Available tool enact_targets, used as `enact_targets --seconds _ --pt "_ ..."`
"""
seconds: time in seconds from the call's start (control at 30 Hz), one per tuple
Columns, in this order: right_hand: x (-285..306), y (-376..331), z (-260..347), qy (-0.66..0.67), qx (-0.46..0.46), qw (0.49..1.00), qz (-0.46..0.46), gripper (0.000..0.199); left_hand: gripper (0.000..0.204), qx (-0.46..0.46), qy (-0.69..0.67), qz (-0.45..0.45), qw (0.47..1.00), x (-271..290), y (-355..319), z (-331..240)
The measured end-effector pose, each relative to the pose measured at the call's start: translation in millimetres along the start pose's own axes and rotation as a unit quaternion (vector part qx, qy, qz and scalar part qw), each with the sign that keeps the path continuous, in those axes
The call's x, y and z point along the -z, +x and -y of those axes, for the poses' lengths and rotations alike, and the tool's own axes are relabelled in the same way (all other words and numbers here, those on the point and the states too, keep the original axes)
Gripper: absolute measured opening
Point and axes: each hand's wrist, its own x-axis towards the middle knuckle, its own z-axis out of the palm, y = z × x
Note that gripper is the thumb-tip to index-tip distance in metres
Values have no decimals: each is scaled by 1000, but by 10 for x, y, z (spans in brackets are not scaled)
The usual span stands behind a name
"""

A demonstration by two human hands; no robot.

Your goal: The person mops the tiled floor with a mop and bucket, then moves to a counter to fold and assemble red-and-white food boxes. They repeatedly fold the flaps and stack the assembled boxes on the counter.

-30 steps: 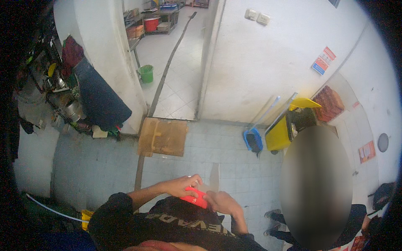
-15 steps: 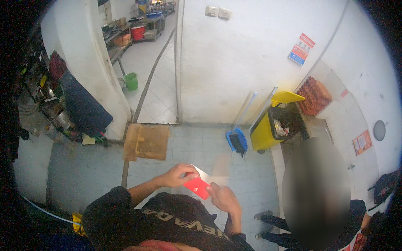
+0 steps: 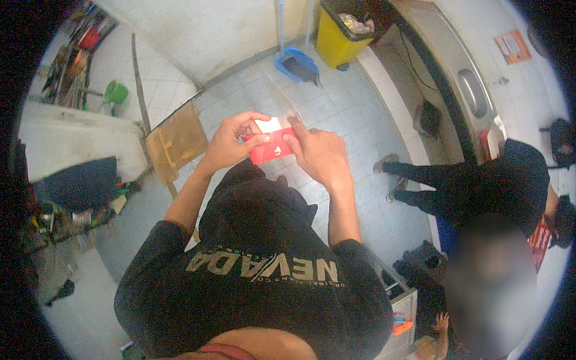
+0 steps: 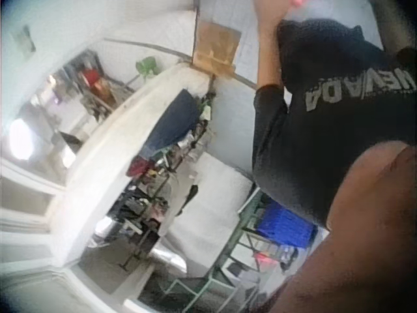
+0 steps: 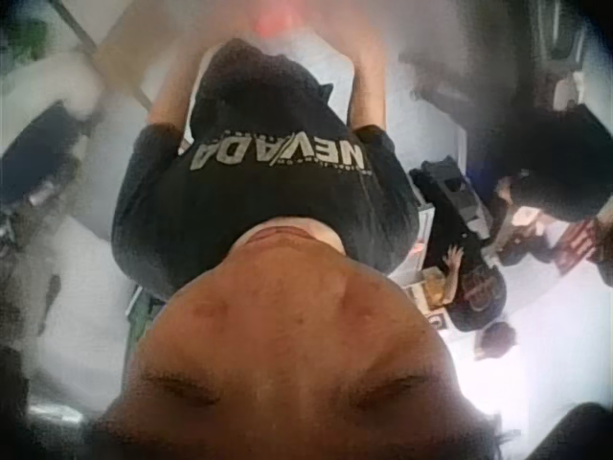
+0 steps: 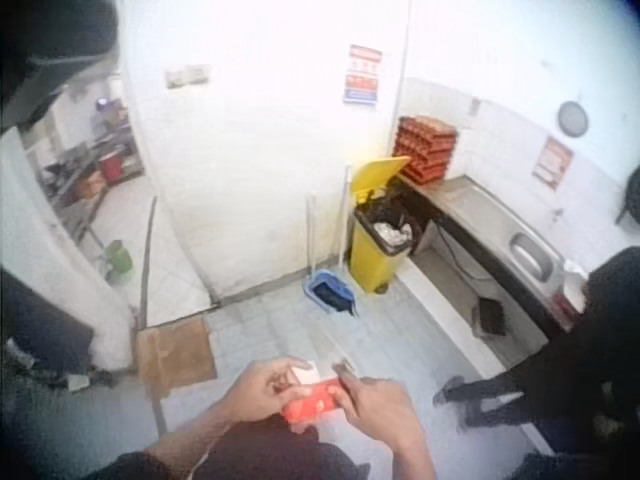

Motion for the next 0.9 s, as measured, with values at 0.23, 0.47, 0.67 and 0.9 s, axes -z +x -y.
enact_targets --seconds 0.23,0.47,0.67,0.9 --pt "-733 160 -283 289 0 949 -124 101 38 -36 161 -50 985 -415 459 156" --pt "-687 456 -807 441 -35 869 -223 94 70 -185 155 -7 970 -263 1057 -24" --pt "-165 728 -1119 479 -36 838 -258 85 94 -100 -23 -2 995 214 1769 316" --pt "493 1188 -1000 443 22 844 -300 92 86 -252 -13 189 949 319 2684 329"
